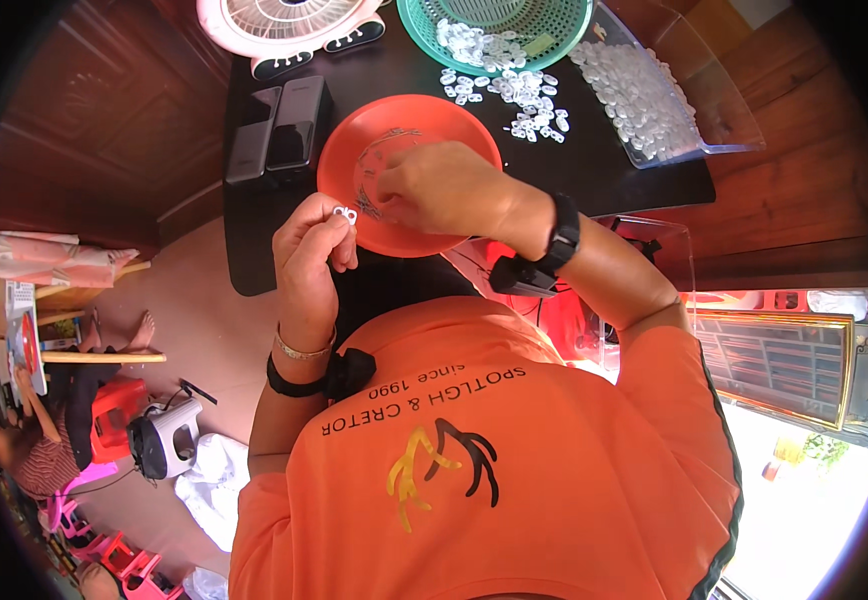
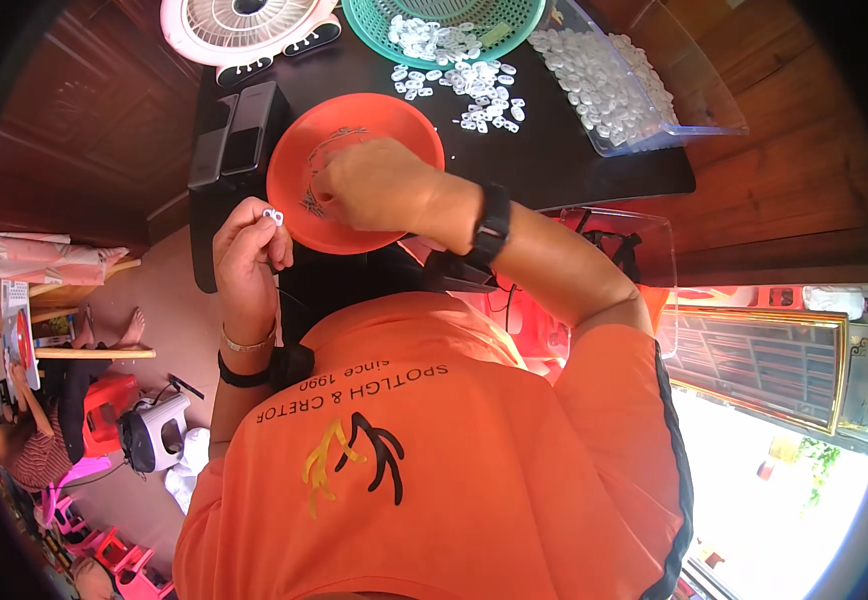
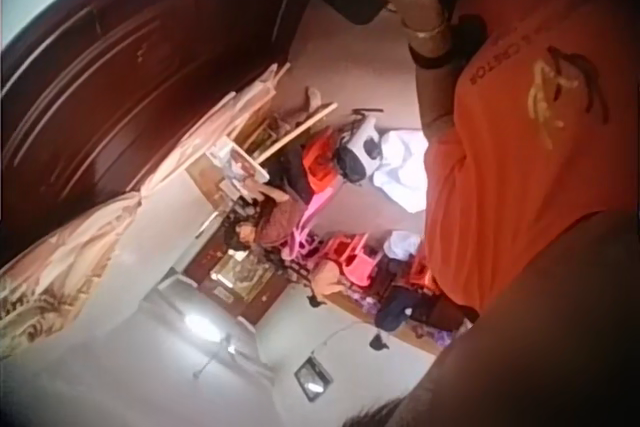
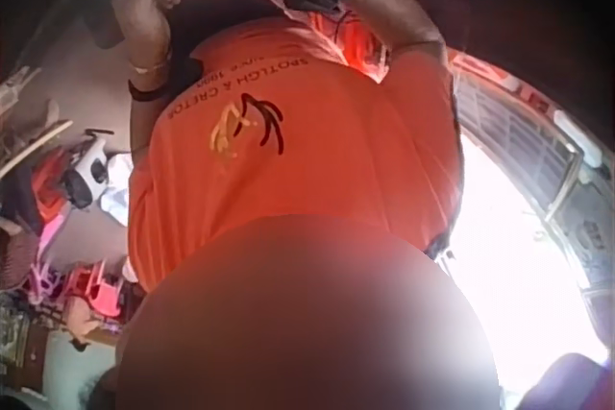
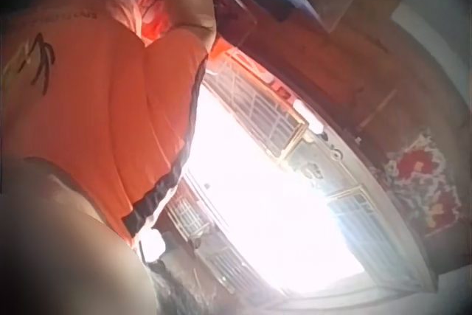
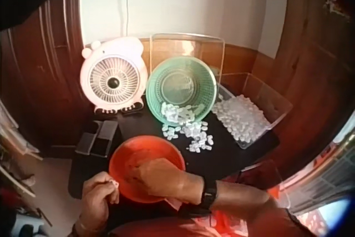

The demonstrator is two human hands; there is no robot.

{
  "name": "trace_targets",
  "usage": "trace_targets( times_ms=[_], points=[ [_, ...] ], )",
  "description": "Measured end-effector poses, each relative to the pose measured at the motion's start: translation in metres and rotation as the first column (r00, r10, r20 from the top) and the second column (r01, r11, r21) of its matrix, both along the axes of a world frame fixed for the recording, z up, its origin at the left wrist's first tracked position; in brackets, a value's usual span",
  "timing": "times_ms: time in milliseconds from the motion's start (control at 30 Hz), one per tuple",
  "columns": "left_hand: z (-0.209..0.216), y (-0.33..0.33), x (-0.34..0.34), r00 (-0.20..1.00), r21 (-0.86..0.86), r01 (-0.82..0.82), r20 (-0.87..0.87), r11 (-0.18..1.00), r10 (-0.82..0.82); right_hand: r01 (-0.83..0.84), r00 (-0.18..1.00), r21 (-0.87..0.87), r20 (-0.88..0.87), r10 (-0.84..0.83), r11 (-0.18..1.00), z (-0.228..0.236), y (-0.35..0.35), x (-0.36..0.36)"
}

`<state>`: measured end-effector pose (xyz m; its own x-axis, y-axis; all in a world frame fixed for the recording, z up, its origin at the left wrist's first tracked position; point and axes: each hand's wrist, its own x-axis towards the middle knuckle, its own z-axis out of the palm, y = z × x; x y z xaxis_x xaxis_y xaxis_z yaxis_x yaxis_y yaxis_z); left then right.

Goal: Assembling small white plastic connector pieces by inserting a metallic wire through them.

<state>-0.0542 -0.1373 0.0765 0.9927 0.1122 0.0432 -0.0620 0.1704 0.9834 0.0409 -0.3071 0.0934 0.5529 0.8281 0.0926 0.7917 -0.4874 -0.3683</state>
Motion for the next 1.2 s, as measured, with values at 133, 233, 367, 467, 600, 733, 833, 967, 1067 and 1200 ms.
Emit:
trace_targets(
  times_ms=[133,233,367,467,600,733,833,967,1067,1200],
  points=[
    [0.0,0.002,-0.004,1.0,-0.052,-0.02,-0.003,0.998,0.02,0.01,0.995,-0.12,0.1,0.002,0.993,-0.015,0.017,-0.002],
    [-0.005,0.006,-0.004,1.0,-0.053,-0.018,-0.006,0.998,0.017,0.002,0.981,-0.244,0.187,0.045,0.97,-0.013,0.022,-0.008],
    [-0.008,0.009,-0.005,1.0,-0.071,-0.012,0.007,0.997,0.013,-0.003,0.963,-0.304,0.257,0.085,0.953,-0.019,0.026,-0.01],
    [-0.008,0.009,-0.007,1.0,-0.075,-0.006,0.008,0.997,0.006,0.005,0.97,-0.293,0.234,0.067,0.956,-0.019,0.027,-0.009],
    [-0.007,0.009,-0.009,1.0,-0.073,0.002,-0.002,0.997,-0.002,-0.015,0.968,-0.193,0.244,0.063,0.981,-0.028,0.023,-0.005],
    [-0.009,0.01,-0.01,1.0,-0.087,0.014,0.01,0.996,-0.013,-0.016,0.978,-0.12,0.204,0.04,0.993,-0.027,0.021,-0.003],
    [-0.009,0.009,-0.011,1.0,-0.099,0.012,-0.015,0.995,-0.014,0.085,0.996,-0.111,0.018,-0.084,0.99,-0.011,0.018,0.0],
    [-0.006,0.005,-0.009,0.999,-0.061,0.029,-0.023,0.998,-0.031,0.153,0.98,0.325,-0.174,-0.099,0.933,-0.012,0.002,0.006],
    [-0.003,0.0,-0.005,0.998,-0.017,0.064,-0.023,0.998,-0.064,0.239,0.901,0.525,-0.433,0.014,0.817,-0.011,-0.004,0.007],
    [0.003,-0.007,-0.002,0.995,0.037,0.094,-0.021,0.995,-0.093,0.436,0.571,0.49,-0.799,0.189,0.755,-0.005,-0.012,-0.002]
  ],
)
